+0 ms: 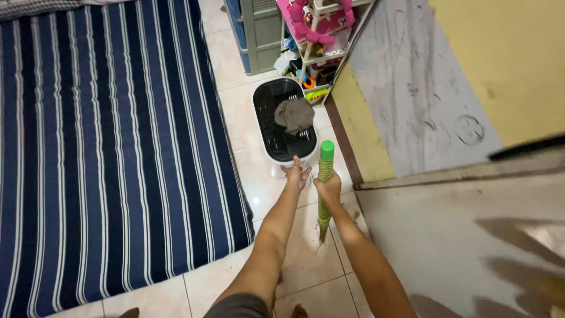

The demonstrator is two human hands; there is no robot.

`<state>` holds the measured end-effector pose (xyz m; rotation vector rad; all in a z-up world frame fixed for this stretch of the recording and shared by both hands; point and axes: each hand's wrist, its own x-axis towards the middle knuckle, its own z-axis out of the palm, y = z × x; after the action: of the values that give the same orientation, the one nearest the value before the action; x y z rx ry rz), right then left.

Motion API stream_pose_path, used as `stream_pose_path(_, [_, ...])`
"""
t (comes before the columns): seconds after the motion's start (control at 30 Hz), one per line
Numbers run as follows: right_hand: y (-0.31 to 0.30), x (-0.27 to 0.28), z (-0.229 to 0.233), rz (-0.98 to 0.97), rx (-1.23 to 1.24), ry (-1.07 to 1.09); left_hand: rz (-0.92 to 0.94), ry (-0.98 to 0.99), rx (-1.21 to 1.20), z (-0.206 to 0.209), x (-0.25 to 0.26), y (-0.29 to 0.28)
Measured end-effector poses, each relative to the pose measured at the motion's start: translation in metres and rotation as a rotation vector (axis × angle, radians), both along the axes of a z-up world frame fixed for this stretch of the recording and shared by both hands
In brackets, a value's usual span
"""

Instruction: The person folds towels and a small garment by hand, hangs items on a clothes hanger, and sweeps the floor using a broom.

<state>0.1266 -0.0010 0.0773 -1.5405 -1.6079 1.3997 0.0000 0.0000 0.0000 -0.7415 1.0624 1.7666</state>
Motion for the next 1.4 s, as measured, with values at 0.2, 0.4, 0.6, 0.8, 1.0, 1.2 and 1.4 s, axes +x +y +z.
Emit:
stream_pose_path(0.2, [0.041,-0.031,-0.014,0.054,0.086,-0.058,0.178,-0.046,-0.168,-0.026,-0.028,0.036])
stream_pose_path(0.4, [0.078,-0.042,-0.014,0.016,-0.073,-0.012,0.097,0.203,-0.114,-0.051,-0.093,0.054])
stream_pose_path(0.6, [0.12,-0.073,-0.018,0.087,-0.048,-0.016,0.119,0.15,-0.054,-0.072,-0.148,0.116])
stream_pose_path(0.8, [0.167,-0.097,-0.02,0.142,-0.021,0.101,0.149,0.142,-0.065,-0.089,-0.19,0.197])
stream_pose_path(1.0, [0.209,-0.106,-0.007,0.169,-0.104,0.114,0.154,0.2,-0.058,-0.103,-0.235,0.255])
stream_pose_path(1.2, [0.234,-0.121,-0.007,0.195,-0.111,0.116,0.201,0.166,-0.025,-0.11,-0.246,0.294])
stream_pose_path(1.4, [0.219,-0.124,-0.029,0.295,-0.048,0.128,-0.159,0.14,-0.081,-0.105,-0.252,0.264])
